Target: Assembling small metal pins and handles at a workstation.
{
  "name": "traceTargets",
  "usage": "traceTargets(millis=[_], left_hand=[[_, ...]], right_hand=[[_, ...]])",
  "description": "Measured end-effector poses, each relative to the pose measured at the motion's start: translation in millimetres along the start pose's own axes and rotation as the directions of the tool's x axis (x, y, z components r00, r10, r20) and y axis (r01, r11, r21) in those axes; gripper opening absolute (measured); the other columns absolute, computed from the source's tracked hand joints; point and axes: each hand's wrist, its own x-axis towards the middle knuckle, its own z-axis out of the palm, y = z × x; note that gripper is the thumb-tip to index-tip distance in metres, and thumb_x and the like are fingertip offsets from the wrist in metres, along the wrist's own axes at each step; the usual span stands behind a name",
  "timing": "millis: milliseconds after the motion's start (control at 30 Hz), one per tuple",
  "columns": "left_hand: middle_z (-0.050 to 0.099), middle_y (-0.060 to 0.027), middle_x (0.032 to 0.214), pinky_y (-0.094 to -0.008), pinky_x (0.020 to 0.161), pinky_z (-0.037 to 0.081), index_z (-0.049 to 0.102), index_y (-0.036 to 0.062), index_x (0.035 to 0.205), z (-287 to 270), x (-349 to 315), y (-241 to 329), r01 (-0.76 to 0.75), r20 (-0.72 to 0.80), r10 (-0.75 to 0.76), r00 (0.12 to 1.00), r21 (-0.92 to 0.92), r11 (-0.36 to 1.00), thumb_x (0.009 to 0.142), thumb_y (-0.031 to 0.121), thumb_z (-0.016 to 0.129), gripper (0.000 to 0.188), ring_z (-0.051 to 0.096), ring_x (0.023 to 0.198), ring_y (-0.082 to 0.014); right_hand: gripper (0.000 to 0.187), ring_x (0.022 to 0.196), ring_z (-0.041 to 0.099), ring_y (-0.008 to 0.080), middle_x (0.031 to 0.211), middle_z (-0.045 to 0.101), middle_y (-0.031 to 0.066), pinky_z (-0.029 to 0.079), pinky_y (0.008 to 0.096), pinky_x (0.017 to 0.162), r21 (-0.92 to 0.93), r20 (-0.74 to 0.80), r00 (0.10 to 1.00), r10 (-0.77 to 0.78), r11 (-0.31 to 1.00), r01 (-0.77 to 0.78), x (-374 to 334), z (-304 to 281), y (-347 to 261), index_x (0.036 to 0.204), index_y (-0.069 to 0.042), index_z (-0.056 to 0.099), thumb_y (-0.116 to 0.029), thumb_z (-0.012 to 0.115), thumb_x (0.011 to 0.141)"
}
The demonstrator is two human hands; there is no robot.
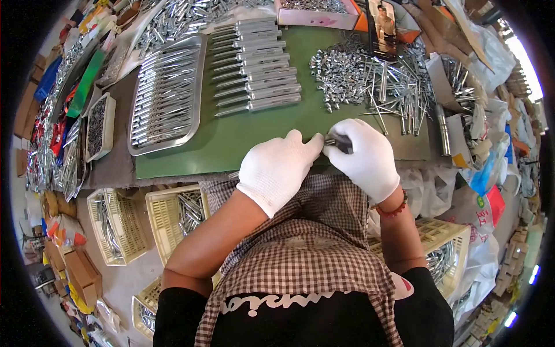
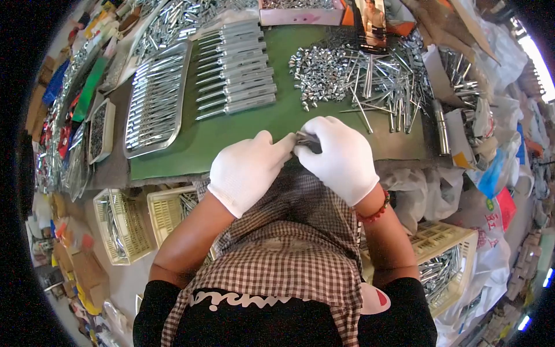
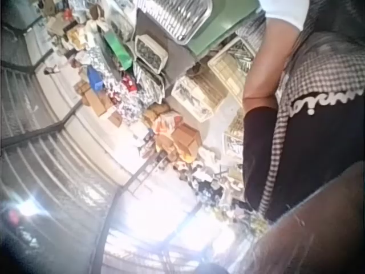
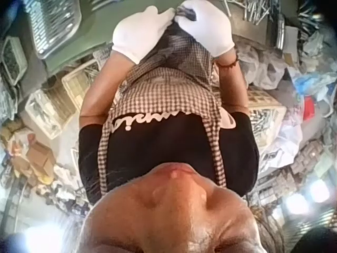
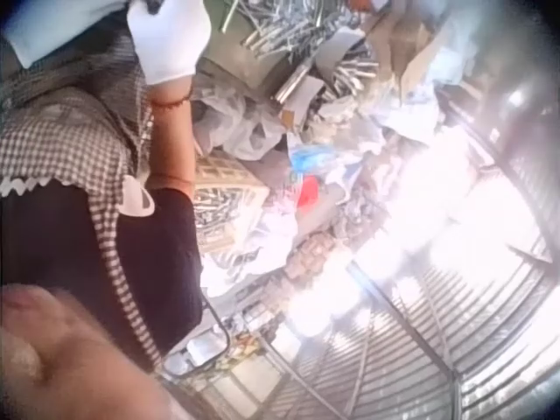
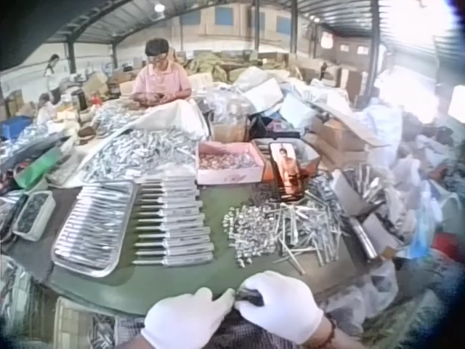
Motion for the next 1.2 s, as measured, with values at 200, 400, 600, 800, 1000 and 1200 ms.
traceTargets(millis=[200,400,600,800,1000,1200], left_hand=[[0.057,-0.0086,0.077,-0.0413,0.054,0.052,0.064,0.0193,0.121,-4.4,0.9,0.9,0.023,0.056,-0.024,0.998,0.011,1.000,0.096,0.027,0.060,0.026,0.064,0.063,-0.0283],[0.057,-0.0078,0.076,-0.0409,0.053,0.051,0.065,0.0196,0.117,-5.1,2.3,2.0,-0.002,0.042,0.001,0.999,0.037,0.999,0.095,0.025,0.061,0.023,0.063,0.062,-0.0281],[0.058,-0.0078,0.077,-0.0404,0.053,0.052,0.065,0.0174,0.110,-6.1,3.9,2.9,-0.012,0.072,0.011,0.997,0.016,1.000,0.094,0.023,0.061,0.018,0.064,0.063,-0.0272],[0.066,-0.0121,0.085,-0.0398,0.064,0.059,0.063,0.0043,0.089,-24.4,21.6,24.0,-0.016,0.202,-0.012,0.979,0.133,0.991,0.086,0.011,0.058,0.009,0.072,0.075,-0.0284],[0.067,-0.0122,0.085,-0.0424,0.067,0.059,0.064,0.0060,0.089,7.5,18.9,9.2,-0.026,0.088,0.018,0.996,0.083,0.996,0.090,0.015,0.058,0.011,0.072,0.076,-0.0312],[0.067,-0.0127,0.085,-0.0441,0.069,0.058,0.064,0.0069,0.090,10.9,16.7,10.0,-0.029,-0.028,0.031,0.999,0.059,0.998,0.093,0.023,0.062,0.016,0.071,0.078,-0.0327]], right_hand=[[0.037,0.049,0.039,0.0065,0.060,0.045,-0.0031,0.030,0.0239,0.045,0.860,-0.007,0.959,0.284,0.492,-0.139,13.4,9.5,9.6,0.080,-0.004,0.060,-0.033,0.055,0.102],[0.054,0.045,0.026,0.0099,0.055,0.029,-0.0032,0.021,0.0283,0.043,0.996,-0.026,0.976,0.215,-0.075,0.043,31.3,33.7,0.3,0.066,-0.009,0.043,-0.045,0.042,0.105],[0.055,0.046,0.025,0.0110,0.054,0.028,-0.0027,0.019,0.0299,0.044,0.994,-0.085,0.962,0.258,0.095,0.062,29.4,48.3,-4.9,0.062,-0.008,0.041,-0.044,0.041,0.105],[0.054,0.045,0.028,0.0129,0.052,0.030,-0.0014,0.020,0.0309,0.046,0.991,-0.117,0.954,0.278,-0.031,0.130,26.4,47.3,-1.2,0.062,-0.007,0.046,-0.044,0.039,0.102],[0.050,0.044,0.025,0.0100,0.053,0.031,-0.0029,0.017,0.0305,0.045,0.990,-0.138,0.933,0.331,0.065,0.123,36.9,48.9,4.5,0.063,-0.007,0.049,-0.038,0.041,0.102],[0.052,0.043,0.026,0.0078,0.059,0.041,-0.0032,0.018,0.0280,0.042,0.993,-0.104,0.927,0.360,0.084,0.079,32.3,37.1,10.1,0.072,-0.006,0.058,-0.042,0.041,0.104]])
